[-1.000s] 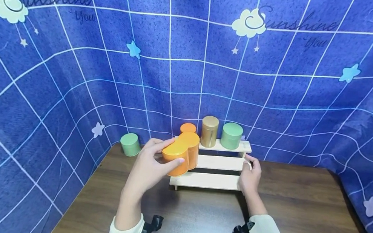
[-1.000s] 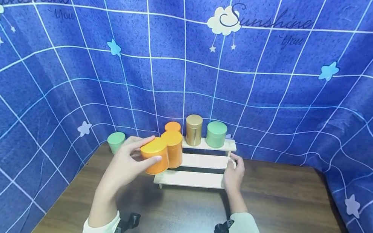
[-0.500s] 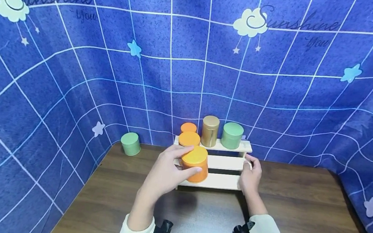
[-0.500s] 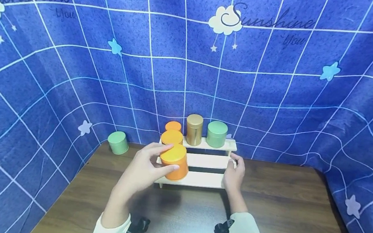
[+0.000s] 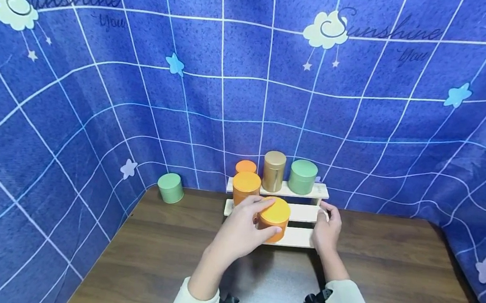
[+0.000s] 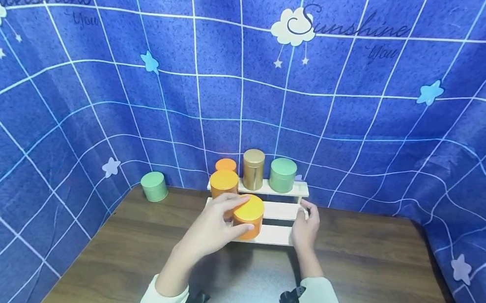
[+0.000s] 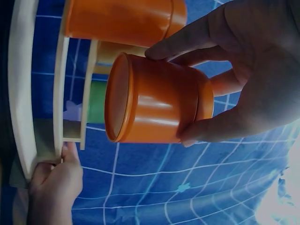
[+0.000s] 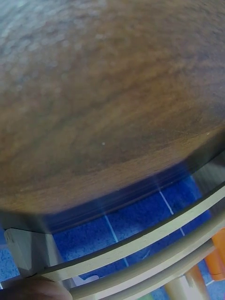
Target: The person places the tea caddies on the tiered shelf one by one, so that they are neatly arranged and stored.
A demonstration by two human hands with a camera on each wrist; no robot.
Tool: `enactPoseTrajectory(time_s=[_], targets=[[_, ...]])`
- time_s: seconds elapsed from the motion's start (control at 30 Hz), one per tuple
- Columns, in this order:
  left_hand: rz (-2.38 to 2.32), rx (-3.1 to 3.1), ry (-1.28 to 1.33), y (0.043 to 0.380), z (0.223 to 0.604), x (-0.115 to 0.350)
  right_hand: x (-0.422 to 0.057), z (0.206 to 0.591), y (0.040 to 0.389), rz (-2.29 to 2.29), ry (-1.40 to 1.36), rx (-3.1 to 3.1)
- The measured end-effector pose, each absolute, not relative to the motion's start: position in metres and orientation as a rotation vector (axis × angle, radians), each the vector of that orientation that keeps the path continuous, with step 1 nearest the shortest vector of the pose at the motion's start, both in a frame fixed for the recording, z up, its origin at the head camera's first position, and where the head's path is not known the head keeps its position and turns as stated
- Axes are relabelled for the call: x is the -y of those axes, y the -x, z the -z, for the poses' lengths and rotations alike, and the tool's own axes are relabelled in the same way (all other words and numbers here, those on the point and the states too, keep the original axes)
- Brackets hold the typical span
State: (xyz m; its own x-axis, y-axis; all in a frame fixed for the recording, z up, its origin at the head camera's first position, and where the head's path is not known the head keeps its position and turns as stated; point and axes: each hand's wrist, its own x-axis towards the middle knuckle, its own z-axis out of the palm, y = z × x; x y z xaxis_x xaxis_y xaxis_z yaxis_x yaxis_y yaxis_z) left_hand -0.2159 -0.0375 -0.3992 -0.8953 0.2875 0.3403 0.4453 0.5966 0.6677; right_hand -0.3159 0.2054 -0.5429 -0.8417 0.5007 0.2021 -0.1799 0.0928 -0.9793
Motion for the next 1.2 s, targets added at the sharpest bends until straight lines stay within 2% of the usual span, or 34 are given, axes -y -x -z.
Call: enactPoseTrajectory(time_s=[0.67,1.2], targets=[[1.147,2.718,0.638,0.242,0.433,0.017,-0.206,0.543,0.316,-1.757,0.314,1.906],[0.980,2.699,0.554,0.250,0.454,0.000,-0.206,0.543,0.316,-1.781,0.331,1.908]])
